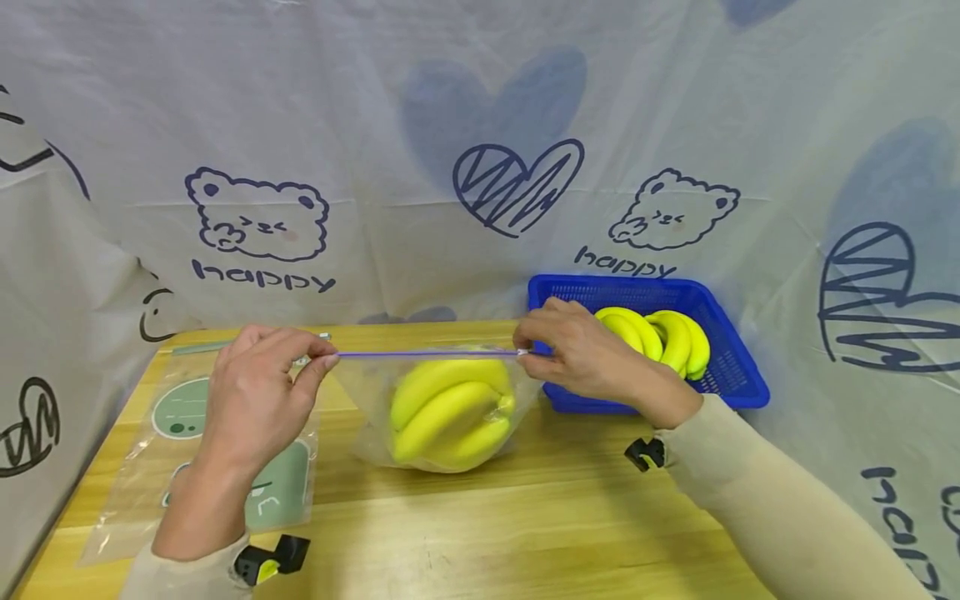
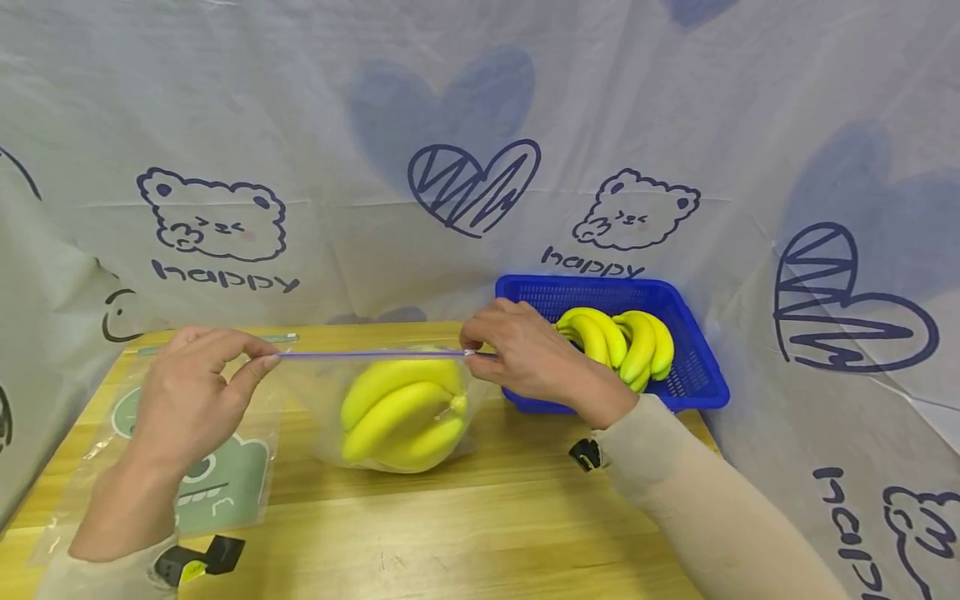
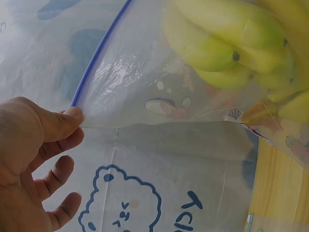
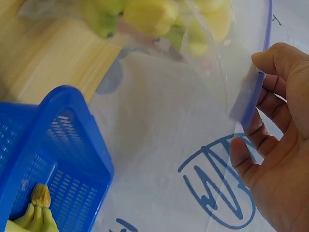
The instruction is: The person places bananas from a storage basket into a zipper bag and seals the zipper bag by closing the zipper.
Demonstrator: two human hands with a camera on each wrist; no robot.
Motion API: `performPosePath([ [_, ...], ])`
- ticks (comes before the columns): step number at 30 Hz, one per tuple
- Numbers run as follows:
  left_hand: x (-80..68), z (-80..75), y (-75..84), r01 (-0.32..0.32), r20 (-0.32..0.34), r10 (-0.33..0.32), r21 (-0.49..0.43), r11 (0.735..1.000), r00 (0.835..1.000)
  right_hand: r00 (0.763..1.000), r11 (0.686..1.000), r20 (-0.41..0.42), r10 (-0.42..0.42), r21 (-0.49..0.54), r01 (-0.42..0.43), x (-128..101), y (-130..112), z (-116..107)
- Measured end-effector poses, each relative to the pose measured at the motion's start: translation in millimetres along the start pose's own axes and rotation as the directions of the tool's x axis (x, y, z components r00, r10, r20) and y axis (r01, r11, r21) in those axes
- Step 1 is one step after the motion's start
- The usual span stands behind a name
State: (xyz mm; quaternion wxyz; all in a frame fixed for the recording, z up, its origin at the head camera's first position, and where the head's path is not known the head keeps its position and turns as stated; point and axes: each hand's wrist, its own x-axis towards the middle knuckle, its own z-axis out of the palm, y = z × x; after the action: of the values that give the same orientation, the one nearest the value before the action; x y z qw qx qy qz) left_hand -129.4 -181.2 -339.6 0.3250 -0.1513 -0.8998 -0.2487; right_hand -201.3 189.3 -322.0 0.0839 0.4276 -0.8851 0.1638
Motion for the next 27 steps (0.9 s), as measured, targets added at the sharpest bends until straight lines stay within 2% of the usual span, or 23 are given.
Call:
performPosePath([
  [5, -0.7, -6.0, -6.4, 0.020, -0.004, -0.020, 0.015, 1.000, 1.000, 1.000, 1.000, 0.020, 0.023, -0.001, -0.023, -5.7, 7.9, -2.6],
  [14, -2.4, -9.9, -9.6, 0.065, 0.016, -0.066, 0.016, 0.998, 0.998, 0.999, 0.999, 0.008, 0.036, 0.009, -0.036, -7.5, 14.7, -2.1],
  [19, -1.2, -9.3, -9.1, 0.094, 0.045, -0.093, -0.002, 0.996, 0.995, 0.996, 0.996, -0.013, 0.090, 0.009, -0.090, -5.1, 11.0, 0.3],
  [27, 1.0, -5.3, -12.1, 0.111, 0.033, -0.110, -0.016, 0.994, 0.993, 0.988, 0.987, -0.005, 0.157, 0.015, -0.157, -0.9, 7.5, 8.1],
])
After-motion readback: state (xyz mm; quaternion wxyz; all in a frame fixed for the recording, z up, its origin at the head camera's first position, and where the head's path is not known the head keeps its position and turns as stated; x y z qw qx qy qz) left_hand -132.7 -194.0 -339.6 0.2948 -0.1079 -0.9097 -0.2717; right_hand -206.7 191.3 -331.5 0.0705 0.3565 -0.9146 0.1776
